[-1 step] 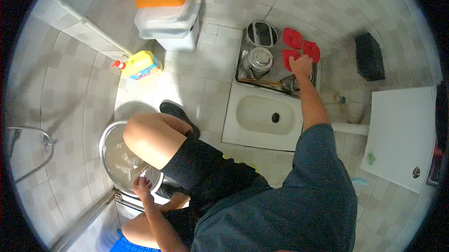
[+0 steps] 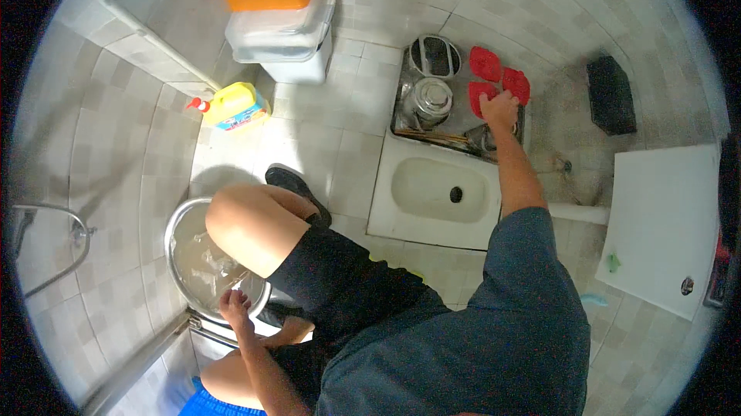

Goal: The person washes a metal pan and several plastic containers in a basin, then carries a pot and a strainer to a drying area and collects other plastic storage containers.

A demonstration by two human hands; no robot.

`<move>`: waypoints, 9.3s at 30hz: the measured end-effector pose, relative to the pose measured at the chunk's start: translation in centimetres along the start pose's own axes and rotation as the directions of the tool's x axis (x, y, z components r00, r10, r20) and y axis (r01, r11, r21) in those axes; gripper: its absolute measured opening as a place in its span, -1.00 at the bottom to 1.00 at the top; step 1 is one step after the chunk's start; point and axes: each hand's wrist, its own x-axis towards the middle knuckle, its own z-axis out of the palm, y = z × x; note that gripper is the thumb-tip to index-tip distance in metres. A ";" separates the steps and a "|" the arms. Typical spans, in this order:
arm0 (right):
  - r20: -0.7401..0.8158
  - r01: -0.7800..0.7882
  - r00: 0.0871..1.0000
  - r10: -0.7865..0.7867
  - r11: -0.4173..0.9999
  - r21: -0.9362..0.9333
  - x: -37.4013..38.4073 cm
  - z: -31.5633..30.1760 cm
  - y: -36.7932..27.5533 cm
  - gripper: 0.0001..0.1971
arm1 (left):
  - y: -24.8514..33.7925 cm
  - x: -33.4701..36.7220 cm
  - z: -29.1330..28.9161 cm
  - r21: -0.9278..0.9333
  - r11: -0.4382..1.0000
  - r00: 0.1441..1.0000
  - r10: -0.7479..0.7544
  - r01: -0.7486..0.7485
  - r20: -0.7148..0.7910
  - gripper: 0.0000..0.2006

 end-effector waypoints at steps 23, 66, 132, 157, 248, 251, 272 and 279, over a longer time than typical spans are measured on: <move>0.595 0.629 0.066 -0.801 0.496 0.598 -24.7 23.7 7.7 -0.64 | 10.8 -8.4 -0.9 -0.003 0.979 0.908 0.190 -0.206 -0.373 -0.40; 0.021 0.439 -0.529 -0.848 -0.253 0.862 -52.6 -7.2 -32.0 -0.90 | 9.9 -10.6 -22.2 0.332 0.868 0.051 0.375 -0.369 -0.925 -0.51; 0.370 0.571 -0.676 -0.637 -0.135 0.810 -55.3 -4.3 -31.7 -0.83 | -27.1 -18.7 -26.8 -0.931 0.356 -0.633 -0.739 -0.074 -0.232 -0.39; 0.403 0.605 -0.707 -0.582 -0.200 0.771 -55.8 -2.8 -31.0 -0.79 | -32.6 -18.4 -26.6 -0.607 0.279 -0.252 -0.959 -0.744 -0.132 -0.76; 0.390 0.676 -0.505 -0.770 -0.071 0.734 -54.7 -3.1 -28.0 -0.81 | -38.5 -18.3 -27.9 -0.331 0.164 -0.096 -0.972 -0.929 -0.214 -0.54; 0.346 0.675 -0.506 -0.790 -0.113 0.729 -55.3 -3.5 -27.9 -0.81 | -38.0 -18.3 -27.8 -0.268 0.085 -0.061 -0.993 -0.960 -0.097 -0.61; 0.334 0.482 -0.434 -0.837 0.098 0.871 -54.9 -7.7 -28.7 -0.79 | -32.7 -20.1 -25.4 -0.232 0.060 -0.008 -0.975 -0.971 -0.222 -0.69; 0.122 0.386 -0.407 -0.905 -0.050 0.921 -53.9 -9.5 -29.0 -0.80 | -28.5 -21.8 -23.9 -0.640 0.362 0.000 -0.871 -0.678 -0.492 -0.70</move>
